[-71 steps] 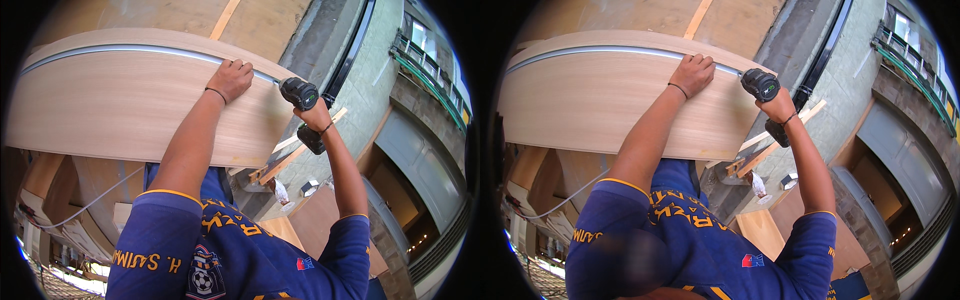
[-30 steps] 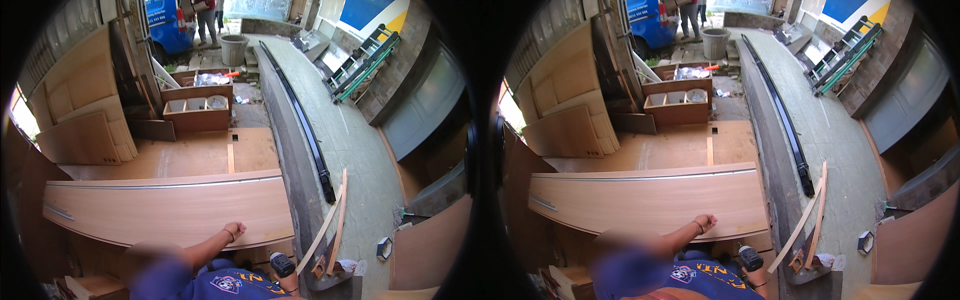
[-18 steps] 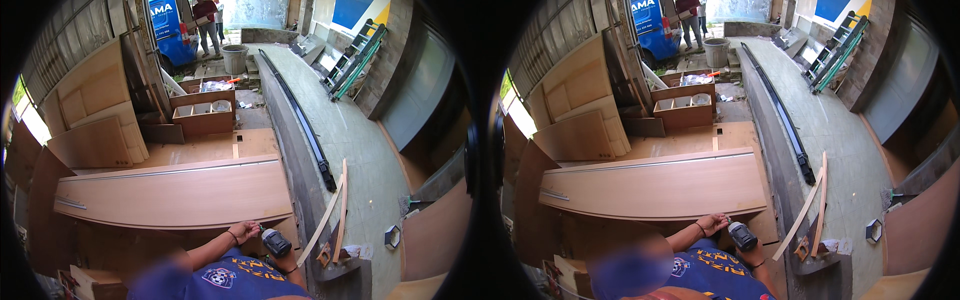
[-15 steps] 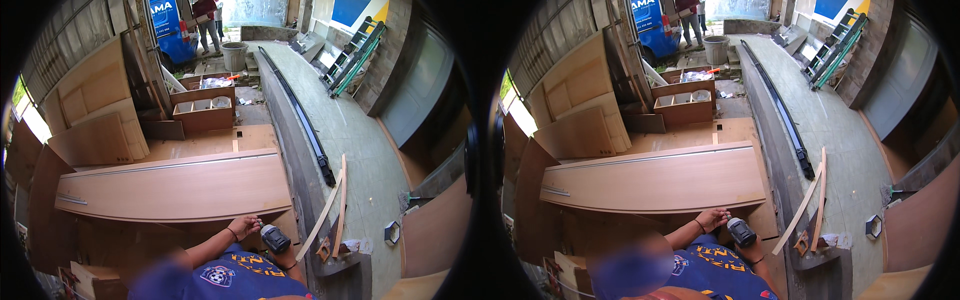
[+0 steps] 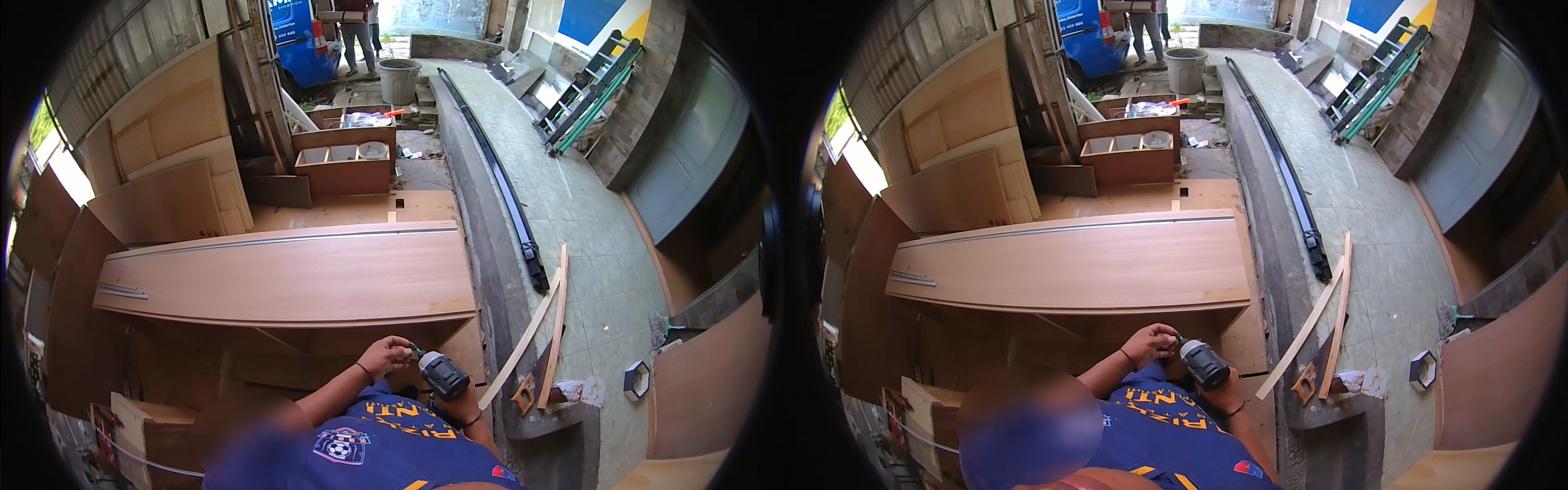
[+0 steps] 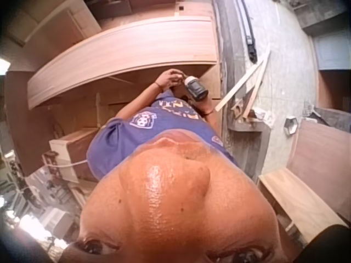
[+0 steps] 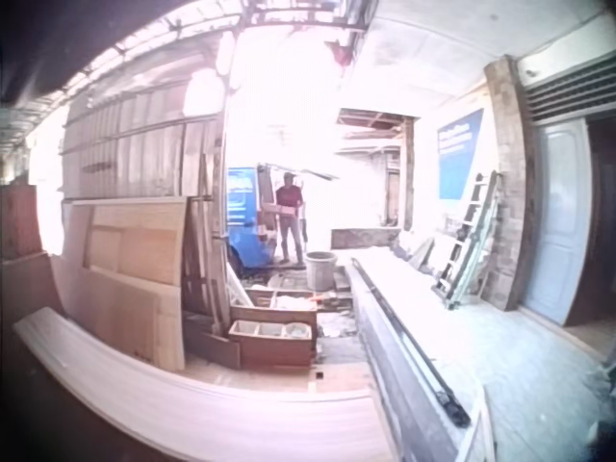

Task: The person positions a metal strip on a wooden cabinet part and then uses a power drill to drill holes through the strip and into the wood.

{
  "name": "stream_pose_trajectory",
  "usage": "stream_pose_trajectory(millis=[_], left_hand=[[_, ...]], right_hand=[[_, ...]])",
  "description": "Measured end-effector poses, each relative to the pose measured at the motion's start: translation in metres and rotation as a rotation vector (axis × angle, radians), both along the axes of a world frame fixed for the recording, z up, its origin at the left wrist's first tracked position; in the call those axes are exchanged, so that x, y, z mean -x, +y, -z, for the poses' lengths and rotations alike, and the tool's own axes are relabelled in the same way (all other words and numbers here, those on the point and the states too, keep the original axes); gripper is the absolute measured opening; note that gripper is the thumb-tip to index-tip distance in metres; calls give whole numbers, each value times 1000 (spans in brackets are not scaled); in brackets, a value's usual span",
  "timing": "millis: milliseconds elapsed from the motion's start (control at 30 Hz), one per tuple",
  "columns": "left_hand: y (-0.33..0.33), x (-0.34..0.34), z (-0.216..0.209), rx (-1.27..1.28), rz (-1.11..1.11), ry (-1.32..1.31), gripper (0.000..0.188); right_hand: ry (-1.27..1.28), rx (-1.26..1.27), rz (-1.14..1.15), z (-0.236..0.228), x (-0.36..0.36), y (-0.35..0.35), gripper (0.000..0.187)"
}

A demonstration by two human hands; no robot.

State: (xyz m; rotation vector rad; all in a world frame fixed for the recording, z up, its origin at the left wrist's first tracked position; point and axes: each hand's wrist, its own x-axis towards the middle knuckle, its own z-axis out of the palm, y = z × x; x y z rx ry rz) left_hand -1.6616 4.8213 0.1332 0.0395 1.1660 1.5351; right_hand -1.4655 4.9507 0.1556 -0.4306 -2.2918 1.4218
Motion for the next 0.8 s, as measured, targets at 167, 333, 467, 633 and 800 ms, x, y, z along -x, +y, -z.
stream_pose_trajectory(millis=[167,333,467,633,800], left_hand=[[-4,3,0,-144,16,-160,11],[-14,13,-8,-272,-6,-183,12],[-40,19,-6,-412,-88,-250,13],[-103,32,-17,-397,-276,-254,15],[-172,51,-19,-387,-400,-188,15]], right_hand=[[-13,-8,-63,-4,2,0,25],[15,-144,-149,-15,19,0,28],[-47,-82,-244,-14,34,-11,32],[15,-60,-387,-34,76,-52,31],[-125,21,-487,-45,116,-103,33]])
